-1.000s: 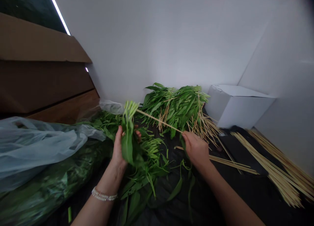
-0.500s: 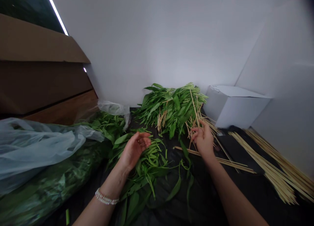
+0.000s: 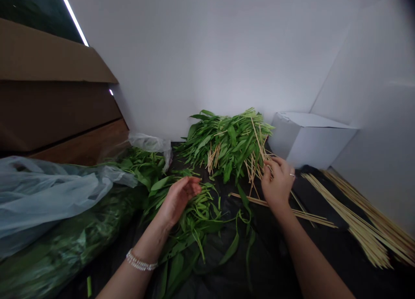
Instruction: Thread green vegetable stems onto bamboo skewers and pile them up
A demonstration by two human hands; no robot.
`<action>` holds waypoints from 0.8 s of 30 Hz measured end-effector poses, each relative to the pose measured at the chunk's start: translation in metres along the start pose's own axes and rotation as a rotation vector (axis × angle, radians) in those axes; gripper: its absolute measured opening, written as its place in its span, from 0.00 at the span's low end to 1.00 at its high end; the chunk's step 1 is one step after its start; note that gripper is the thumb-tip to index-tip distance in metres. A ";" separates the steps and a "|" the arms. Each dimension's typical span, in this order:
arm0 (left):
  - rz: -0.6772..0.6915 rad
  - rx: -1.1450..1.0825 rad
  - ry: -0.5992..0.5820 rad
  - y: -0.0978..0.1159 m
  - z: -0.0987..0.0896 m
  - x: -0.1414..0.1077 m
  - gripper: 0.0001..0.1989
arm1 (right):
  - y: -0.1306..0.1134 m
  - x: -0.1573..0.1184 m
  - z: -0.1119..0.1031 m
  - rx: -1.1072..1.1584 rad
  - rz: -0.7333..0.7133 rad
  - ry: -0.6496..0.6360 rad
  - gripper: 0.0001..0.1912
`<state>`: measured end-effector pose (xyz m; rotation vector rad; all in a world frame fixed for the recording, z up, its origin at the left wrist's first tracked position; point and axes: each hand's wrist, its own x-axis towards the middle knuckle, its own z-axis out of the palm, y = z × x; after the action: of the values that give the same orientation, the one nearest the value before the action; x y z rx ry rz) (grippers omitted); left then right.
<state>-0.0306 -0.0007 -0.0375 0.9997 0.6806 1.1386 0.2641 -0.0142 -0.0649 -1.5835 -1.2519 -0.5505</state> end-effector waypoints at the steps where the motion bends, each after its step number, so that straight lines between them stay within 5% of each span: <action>1: 0.008 0.013 -0.005 0.000 0.000 0.000 0.17 | -0.004 0.000 -0.003 0.036 -0.039 -0.018 0.13; 5: 0.032 0.073 -0.004 -0.001 0.001 -0.001 0.17 | -0.023 -0.001 -0.015 0.086 -0.187 -0.379 0.11; 8: 0.033 0.109 0.020 -0.001 0.002 -0.001 0.16 | -0.035 -0.002 -0.024 -0.141 -0.270 -0.734 0.11; 11: 0.048 0.177 0.050 -0.003 0.002 0.000 0.15 | -0.039 -0.002 -0.028 -0.350 -0.269 -0.911 0.11; 19: 0.231 0.700 0.113 -0.014 -0.008 0.006 0.06 | -0.033 -0.008 -0.026 -0.512 -0.185 -1.079 0.09; 24: 0.305 0.930 -0.135 -0.012 -0.011 0.004 0.02 | -0.034 -0.013 -0.024 -0.508 -0.210 -1.121 0.10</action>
<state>-0.0339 0.0055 -0.0527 2.0019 0.9974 0.9893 0.2345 -0.0428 -0.0514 -2.3238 -2.2406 -0.0439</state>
